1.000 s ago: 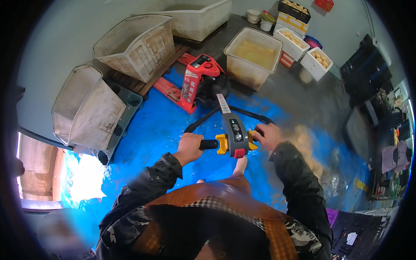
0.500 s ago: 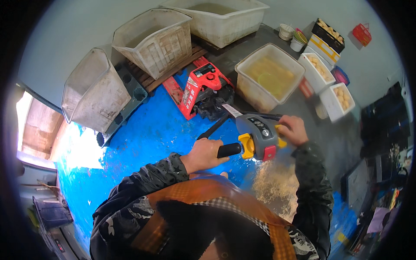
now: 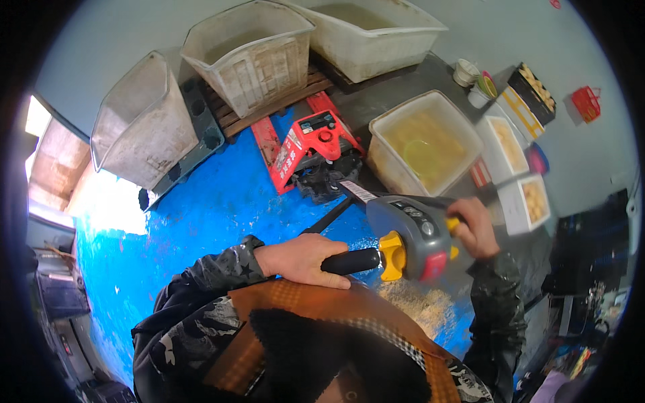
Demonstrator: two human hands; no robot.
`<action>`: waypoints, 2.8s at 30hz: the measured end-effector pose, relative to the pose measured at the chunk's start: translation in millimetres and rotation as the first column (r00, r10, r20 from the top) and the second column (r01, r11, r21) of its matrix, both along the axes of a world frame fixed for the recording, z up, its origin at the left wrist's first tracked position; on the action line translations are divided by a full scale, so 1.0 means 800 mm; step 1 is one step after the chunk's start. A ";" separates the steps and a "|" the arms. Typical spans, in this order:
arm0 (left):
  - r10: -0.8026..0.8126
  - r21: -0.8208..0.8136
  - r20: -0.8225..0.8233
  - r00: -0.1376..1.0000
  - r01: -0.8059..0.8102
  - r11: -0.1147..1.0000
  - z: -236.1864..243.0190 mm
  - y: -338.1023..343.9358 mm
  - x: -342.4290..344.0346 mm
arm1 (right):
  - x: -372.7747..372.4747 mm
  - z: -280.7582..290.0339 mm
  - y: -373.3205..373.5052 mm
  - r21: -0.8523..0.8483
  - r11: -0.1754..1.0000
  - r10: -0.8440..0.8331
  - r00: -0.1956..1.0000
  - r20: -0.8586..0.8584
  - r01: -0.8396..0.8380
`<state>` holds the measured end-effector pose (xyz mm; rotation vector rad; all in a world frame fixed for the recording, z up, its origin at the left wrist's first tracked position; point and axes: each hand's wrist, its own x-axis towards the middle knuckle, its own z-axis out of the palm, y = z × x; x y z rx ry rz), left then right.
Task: The person operates a red manual pallet jack to lift and move a pallet carrying large white bins. They insert the forks under the pallet, pump the handle to raise the load, and maneuver the jack across the blue floor. The person also briefly adjusts a bin on the pallet and repositions the jack multiple times.
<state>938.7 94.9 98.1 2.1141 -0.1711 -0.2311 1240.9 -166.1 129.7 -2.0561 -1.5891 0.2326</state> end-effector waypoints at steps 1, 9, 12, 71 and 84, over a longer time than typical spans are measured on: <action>0.031 0.003 0.024 0.999 -0.031 1.000 0.004 0.006 0.004 | 0.003 0.005 0.008 0.034 0.999 -0.017 1.000 -0.004 0.017; 0.264 -0.003 0.096 0.960 -0.265 0.964 0.034 -0.001 0.059 | 0.092 0.035 0.061 0.014 0.999 -0.034 0.924 -0.381 0.042; 0.345 -0.044 0.088 0.935 -0.342 0.939 0.038 -0.037 0.086 | 0.134 0.034 0.059 0.023 0.996 0.084 0.963 -0.257 -0.081; 0.721 0.284 0.396 0.569 -0.823 0.493 -0.027 -0.383 -0.067 | -0.005 -0.004 -0.215 -0.218 0.770 0.574 0.800 -0.173 -0.600; 0.736 0.290 0.366 0.569 -0.822 0.491 -0.064 -0.449 -0.083 | -0.029 -0.051 -0.284 -0.170 0.824 0.533 0.842 -0.088 -0.540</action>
